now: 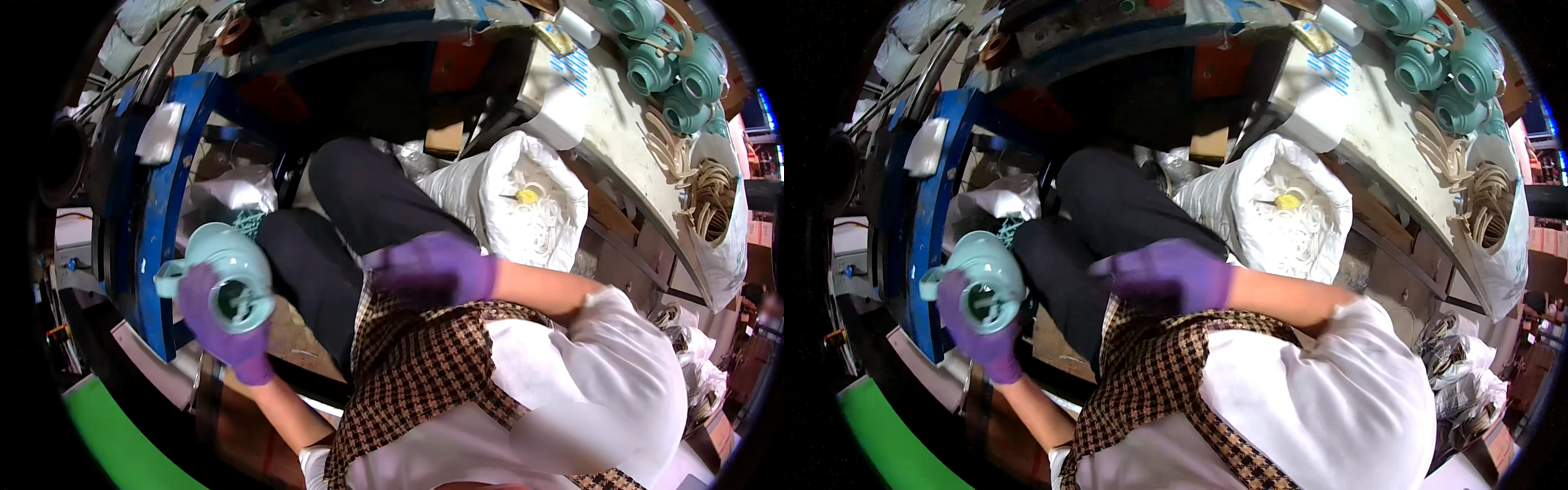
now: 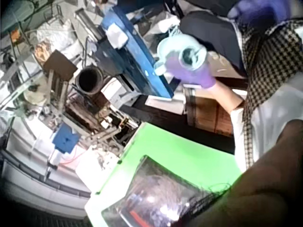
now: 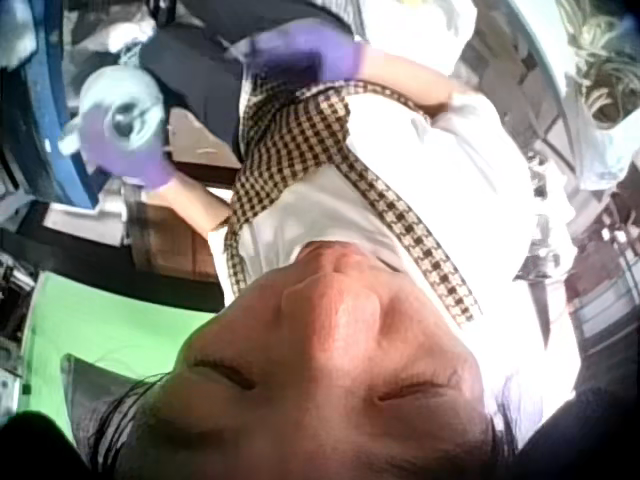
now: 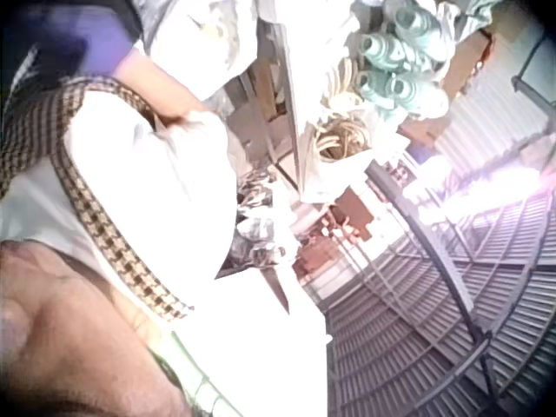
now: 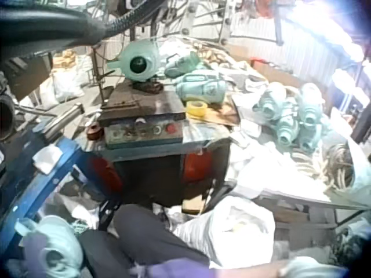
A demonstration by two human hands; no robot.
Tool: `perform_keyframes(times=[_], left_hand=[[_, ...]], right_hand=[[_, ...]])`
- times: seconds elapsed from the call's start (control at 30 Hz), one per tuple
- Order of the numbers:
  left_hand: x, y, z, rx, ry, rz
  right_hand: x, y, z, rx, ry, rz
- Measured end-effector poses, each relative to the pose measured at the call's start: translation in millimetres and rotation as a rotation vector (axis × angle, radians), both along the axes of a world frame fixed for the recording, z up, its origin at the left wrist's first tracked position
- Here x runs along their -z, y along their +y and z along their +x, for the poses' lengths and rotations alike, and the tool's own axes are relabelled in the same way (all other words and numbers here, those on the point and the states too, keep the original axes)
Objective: The person assembles light blue plastic containers by inserting a green ring into the opening, placing a beige handle on top, and securing it with a white plastic tie. The person repeats this process for multiple containers, placing the finished items on a nearby table.
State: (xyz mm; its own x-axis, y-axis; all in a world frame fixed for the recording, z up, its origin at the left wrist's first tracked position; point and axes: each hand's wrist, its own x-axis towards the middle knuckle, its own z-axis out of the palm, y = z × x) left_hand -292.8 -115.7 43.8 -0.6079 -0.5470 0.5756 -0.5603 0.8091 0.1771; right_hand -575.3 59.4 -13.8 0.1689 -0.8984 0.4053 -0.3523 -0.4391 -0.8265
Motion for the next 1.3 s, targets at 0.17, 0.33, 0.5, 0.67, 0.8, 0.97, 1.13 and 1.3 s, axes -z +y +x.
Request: perform_keyframes(times=[0.17,0.33,0.5,0.67,0.8,0.97,1.13,1.3], left_hand=[[16,-16,34,-0.156,0.289,0.165],[27,-19,5,-0.139,0.190,0.029],[18,-17,12,-0.103,0.009,-0.077],[21,-17,-1,-0.096,0.112,-0.036],[20,-10,7,-0.130,0.115,-0.071],[23,-15,-17,-0.031,0.123,-0.114],[15,-6,-14,0.000,0.132,-0.179],[22,1,-4,-0.098,0.124,-0.218]], right_hand=[[94,117,-140,0.796,0.412,0.541],[224,186,-198,0.754,0.882,0.624],[168,163,-190,0.619,1.012,0.585],[92,163,-184,0.728,1.014,0.767],[1,124,-151,0.879,0.714,0.356],[-72,21,-66,0.438,-0.262,0.731],[-70,-76,24,-0.043,-0.200,0.753],[-83,-118,47,-0.218,0.165,1.000]])
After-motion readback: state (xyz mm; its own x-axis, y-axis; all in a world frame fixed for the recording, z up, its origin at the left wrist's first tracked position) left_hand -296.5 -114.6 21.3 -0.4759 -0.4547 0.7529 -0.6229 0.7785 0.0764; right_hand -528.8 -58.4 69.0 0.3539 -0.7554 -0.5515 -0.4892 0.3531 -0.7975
